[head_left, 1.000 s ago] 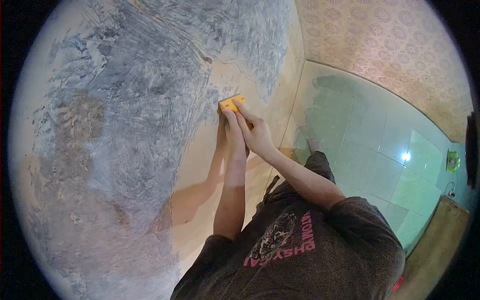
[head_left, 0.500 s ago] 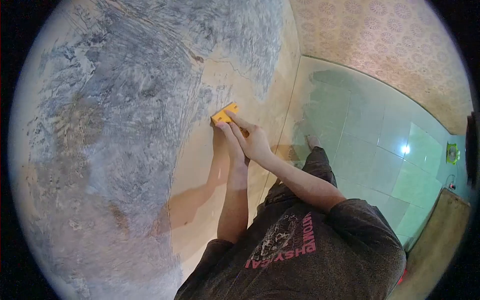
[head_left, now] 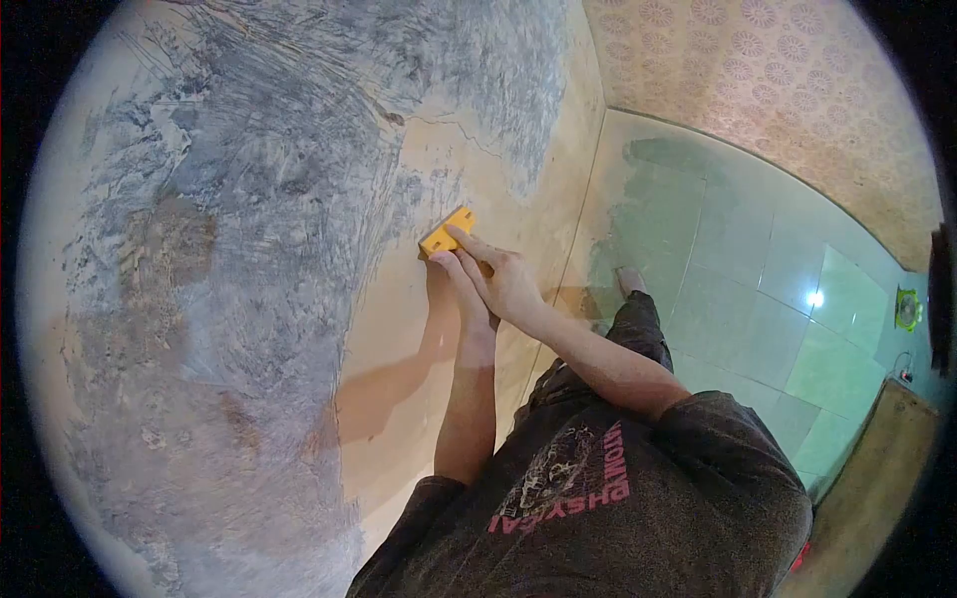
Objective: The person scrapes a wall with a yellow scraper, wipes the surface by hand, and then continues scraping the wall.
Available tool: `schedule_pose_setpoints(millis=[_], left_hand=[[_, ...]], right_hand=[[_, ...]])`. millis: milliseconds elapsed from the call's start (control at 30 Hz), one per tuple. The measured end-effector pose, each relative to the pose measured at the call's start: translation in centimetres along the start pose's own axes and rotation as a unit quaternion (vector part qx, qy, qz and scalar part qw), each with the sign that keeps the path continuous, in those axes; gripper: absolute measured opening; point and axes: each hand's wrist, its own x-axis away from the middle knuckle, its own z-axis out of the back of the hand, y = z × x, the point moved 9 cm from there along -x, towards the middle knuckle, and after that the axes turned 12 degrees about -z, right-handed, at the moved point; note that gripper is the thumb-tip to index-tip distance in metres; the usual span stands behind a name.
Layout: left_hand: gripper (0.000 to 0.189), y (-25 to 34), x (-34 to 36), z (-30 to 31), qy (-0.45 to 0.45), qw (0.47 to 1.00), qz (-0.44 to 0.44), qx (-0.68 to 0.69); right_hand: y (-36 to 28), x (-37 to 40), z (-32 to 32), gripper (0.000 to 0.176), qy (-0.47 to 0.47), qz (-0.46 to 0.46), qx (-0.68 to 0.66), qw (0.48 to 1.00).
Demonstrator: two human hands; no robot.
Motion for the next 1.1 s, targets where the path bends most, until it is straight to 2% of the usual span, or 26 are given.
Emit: schedule_pose_setpoints(millis=[267, 333, 500, 633, 700, 867, 933, 1100], left_hand=[[0.072, -2.3, -1.3, 1.3, -0.036, 0.999, -0.012, -0.022], [0.074, -1.9, -1.0, 0.7, -0.04, 0.999, -0.031, -0.018], [0.077, -0.7, 1.7, -0.2, 0.032, 0.998, -0.04, 0.048], [0.079, -3.2, 1.0, 1.0, 0.027, 0.995, -0.039, 0.09], [0.079, -4.4, 0.7, 0.5, 0.002, 0.988, 0.01, 0.156], [0.079, -3.6, -1.1, -0.4, 0.002, 0.992, 0.009, 0.124], [0.079, -2.9, -1.5, -1.1, 0.002, 0.994, 0.007, 0.109], [0.079, -0.8, -0.2, -1.5, 0.02, 0.997, 0.001, 0.078]], right_hand=[[-0.4, -0.3, -0.6, 0.044, -0.011, -0.06, -0.094, 0.994], [-0.6, -0.5, -0.3, 0.044, 0.014, -0.024, -0.104, 0.994], [-0.6, 0.2, 0.2, 0.043, -0.006, 0.019, -0.04, 0.999], [-1.1, 0.6, 0.7, 0.043, 0.007, 0.049, 0.004, 0.999], [-1.3, 0.3, 0.7, 0.043, 0.013, 0.052, 0.018, 0.998], [-1.3, -0.7, 0.6, 0.043, 0.033, 0.037, 0.017, 0.999], [-1.4, -0.8, 0.7, 0.042, 0.0, -0.003, 0.013, 1.0], [-1.5, -0.9, 0.5, 0.042, 0.013, 0.013, -0.043, 0.999]])
